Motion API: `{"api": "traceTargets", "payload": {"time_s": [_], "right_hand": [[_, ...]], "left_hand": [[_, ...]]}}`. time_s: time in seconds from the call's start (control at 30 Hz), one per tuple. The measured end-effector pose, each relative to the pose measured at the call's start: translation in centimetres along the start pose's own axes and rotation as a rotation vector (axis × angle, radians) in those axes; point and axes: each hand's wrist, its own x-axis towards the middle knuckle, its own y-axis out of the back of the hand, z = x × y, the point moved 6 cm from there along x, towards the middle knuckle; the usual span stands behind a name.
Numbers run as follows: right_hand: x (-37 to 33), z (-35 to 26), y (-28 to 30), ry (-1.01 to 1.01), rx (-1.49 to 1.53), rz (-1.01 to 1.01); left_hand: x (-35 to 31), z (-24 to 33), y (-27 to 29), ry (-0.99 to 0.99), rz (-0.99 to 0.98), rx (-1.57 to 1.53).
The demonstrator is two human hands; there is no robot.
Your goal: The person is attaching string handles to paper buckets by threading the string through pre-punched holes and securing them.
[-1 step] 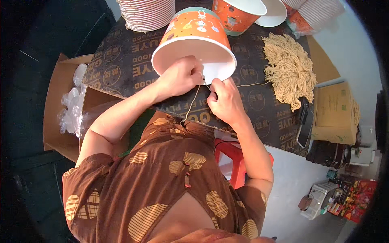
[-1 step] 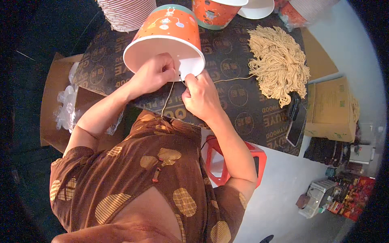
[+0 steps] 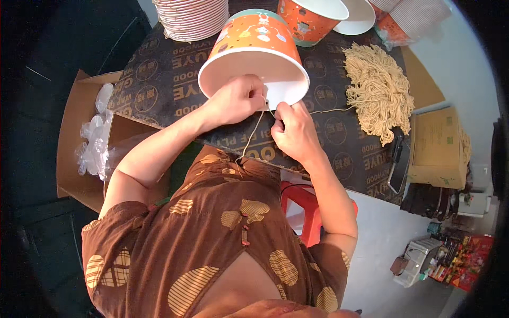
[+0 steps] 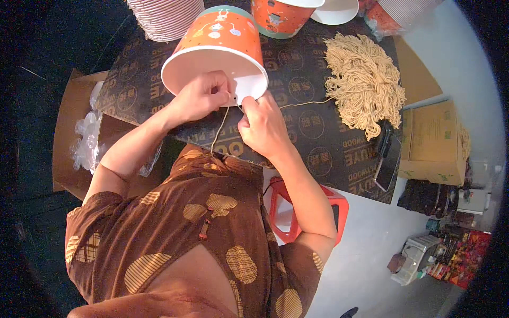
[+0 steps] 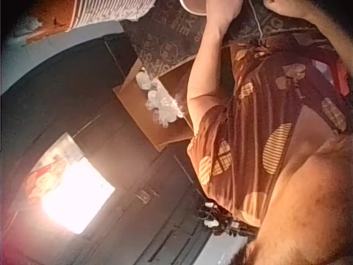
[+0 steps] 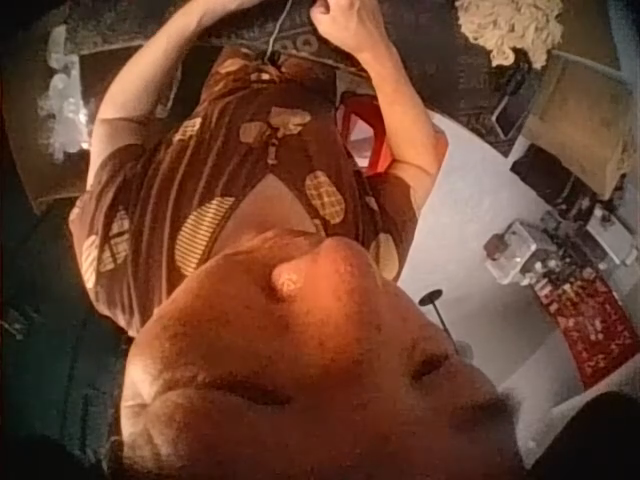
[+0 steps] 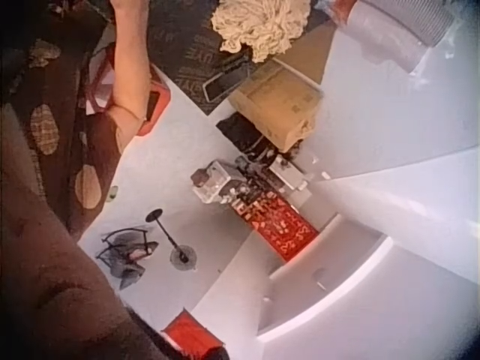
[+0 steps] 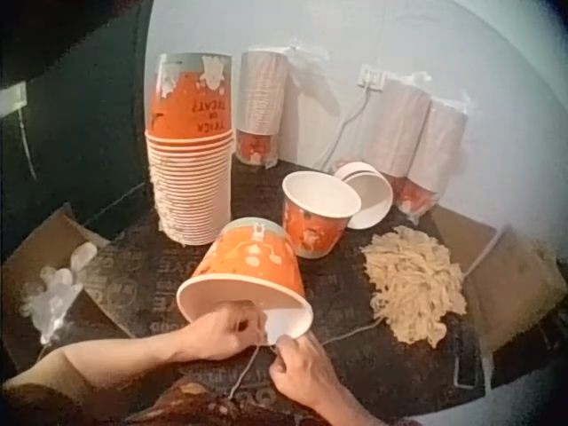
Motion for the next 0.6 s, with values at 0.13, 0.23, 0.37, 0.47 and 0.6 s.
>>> {"api": "traceTargets", "payload": {"time_s": [0.13,0.23,0.37,0.47,0.6], "right_hand": [[0.1,0.1,-0.1,-0.003,0.001,-0.01],[0.1,0.1,-0.1,-0.007,0.016,-0.001],[0.1,0.2,-0.1,-0.051,0.044,-0.035],[0.1,0.8,-0.2,-0.115,0.089,-0.043],[0.1,1.2,-0.1,-0.154,0.165,-0.007]], "left_hand": [[0.1,-0.1,-0.8,0.12,-0.201,-0.396],[0.1,0.0,-1.1,0.181,-0.224,-0.441],[0.2,0.4,-1.2,0.027,-0.103,-0.112],[0.2,0.5,-1.6,-0.013,-0.125,-0.079],[-0.2,1.0,-1.8,-0.117,-0.167,0.096]]}}
